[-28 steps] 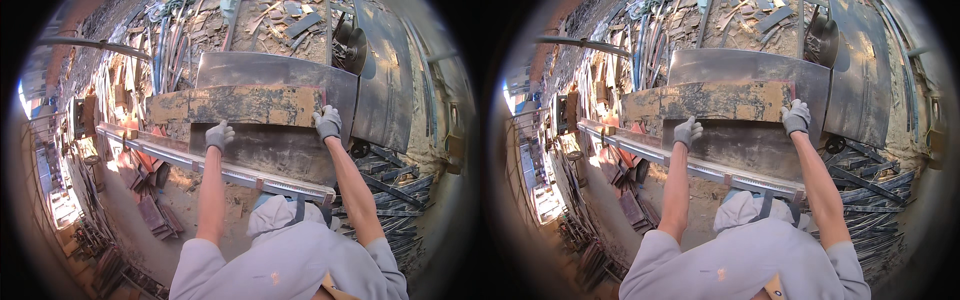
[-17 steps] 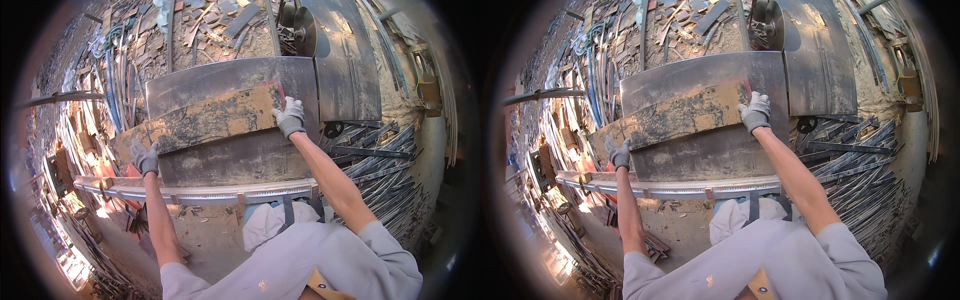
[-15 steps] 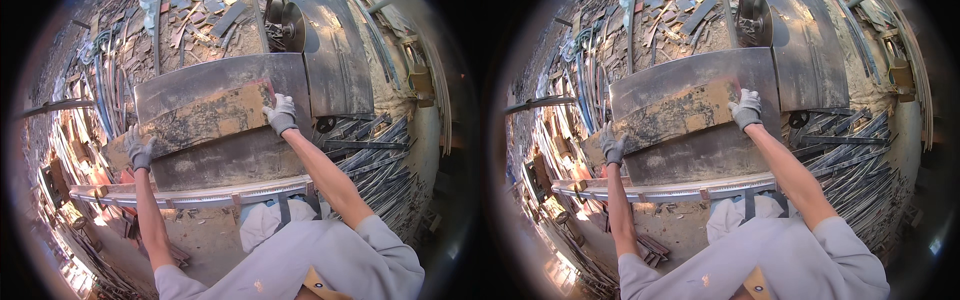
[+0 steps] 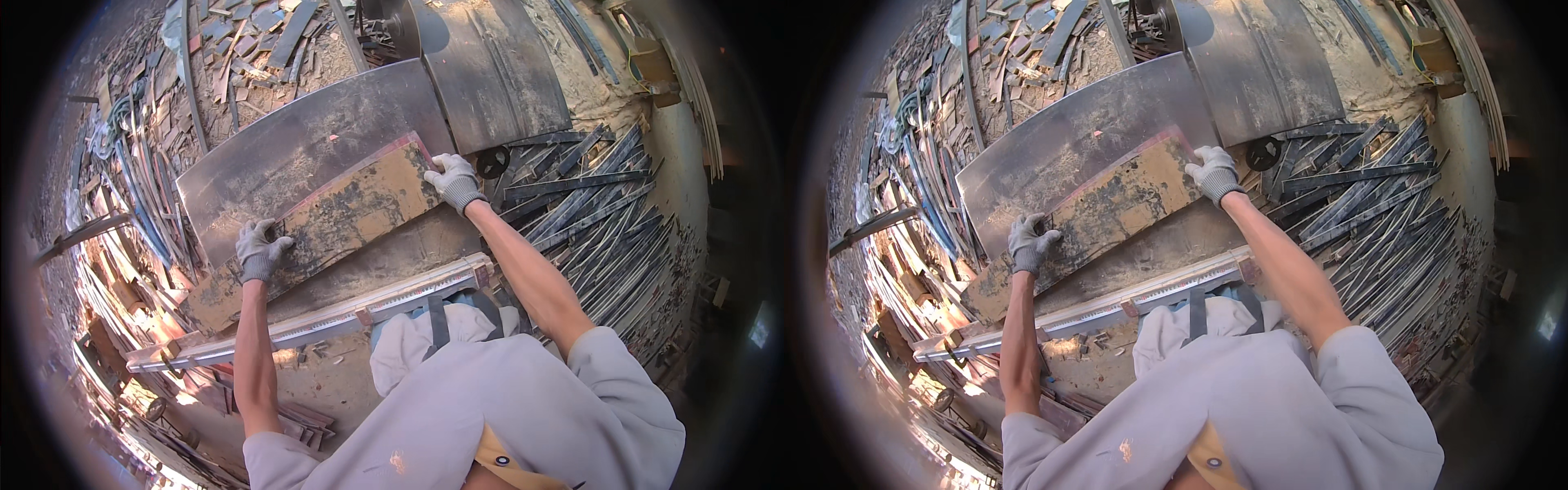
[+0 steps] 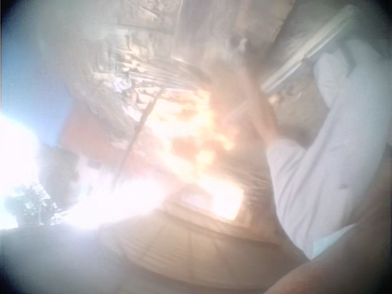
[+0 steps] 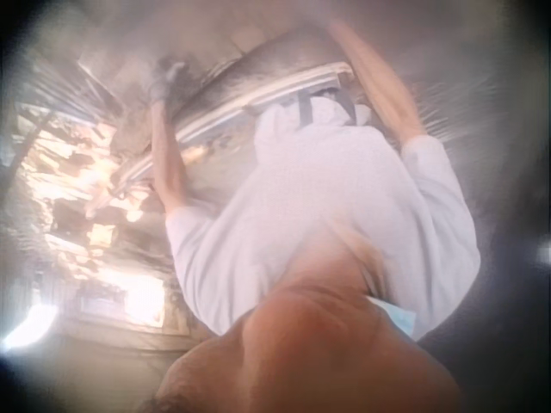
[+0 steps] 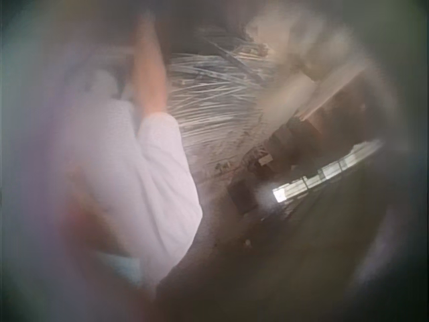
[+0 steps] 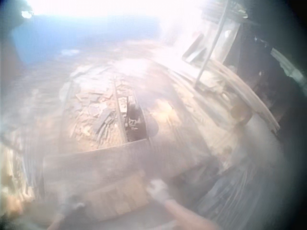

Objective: The person uses a table saw to cut multiple pieces of wood. They position each piece, feed it through the saw, and then set the cut pieces aside. The process is repeated for several different pieces of wood.

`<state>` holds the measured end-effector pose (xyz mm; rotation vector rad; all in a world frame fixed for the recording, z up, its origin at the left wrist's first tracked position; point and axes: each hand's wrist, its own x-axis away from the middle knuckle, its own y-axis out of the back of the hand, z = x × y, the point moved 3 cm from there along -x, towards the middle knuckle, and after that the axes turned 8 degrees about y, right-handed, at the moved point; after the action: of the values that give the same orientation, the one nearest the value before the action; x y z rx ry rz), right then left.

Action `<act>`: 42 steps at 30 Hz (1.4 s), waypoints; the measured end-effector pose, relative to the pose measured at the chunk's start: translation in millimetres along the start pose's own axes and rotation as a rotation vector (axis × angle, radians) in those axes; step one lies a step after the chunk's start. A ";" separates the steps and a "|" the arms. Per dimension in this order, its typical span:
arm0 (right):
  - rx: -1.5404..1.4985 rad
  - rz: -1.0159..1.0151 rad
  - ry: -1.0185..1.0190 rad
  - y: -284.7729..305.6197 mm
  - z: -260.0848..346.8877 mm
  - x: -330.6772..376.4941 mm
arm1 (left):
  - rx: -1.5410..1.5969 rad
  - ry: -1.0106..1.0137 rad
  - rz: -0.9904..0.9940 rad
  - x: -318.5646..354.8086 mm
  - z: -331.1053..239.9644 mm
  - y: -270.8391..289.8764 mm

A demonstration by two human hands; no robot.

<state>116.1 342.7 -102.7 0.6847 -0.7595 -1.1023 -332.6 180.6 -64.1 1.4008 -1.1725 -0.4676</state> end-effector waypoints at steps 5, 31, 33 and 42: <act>-0.070 -0.031 -0.156 56.5 -104.9 84.7 | 0.040 -0.183 -0.006 59.4 -90.5 -51.8; -0.379 0.113 -0.143 56.8 -171.5 211.5 | 0.146 -0.198 0.018 139.4 -154.2 -71.6; -0.372 0.132 -0.134 54.4 -173.2 211.7 | 0.129 -0.164 0.061 136.5 -154.6 -74.3; -0.155 0.047 -0.125 84.1 -167.7 224.7 | 0.102 -0.148 0.122 135.0 -173.9 -93.2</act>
<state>354.8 174.0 -87.5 0.4679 -0.7836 -1.1564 -97.7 136.5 -61.7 1.3903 -1.4106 -0.4357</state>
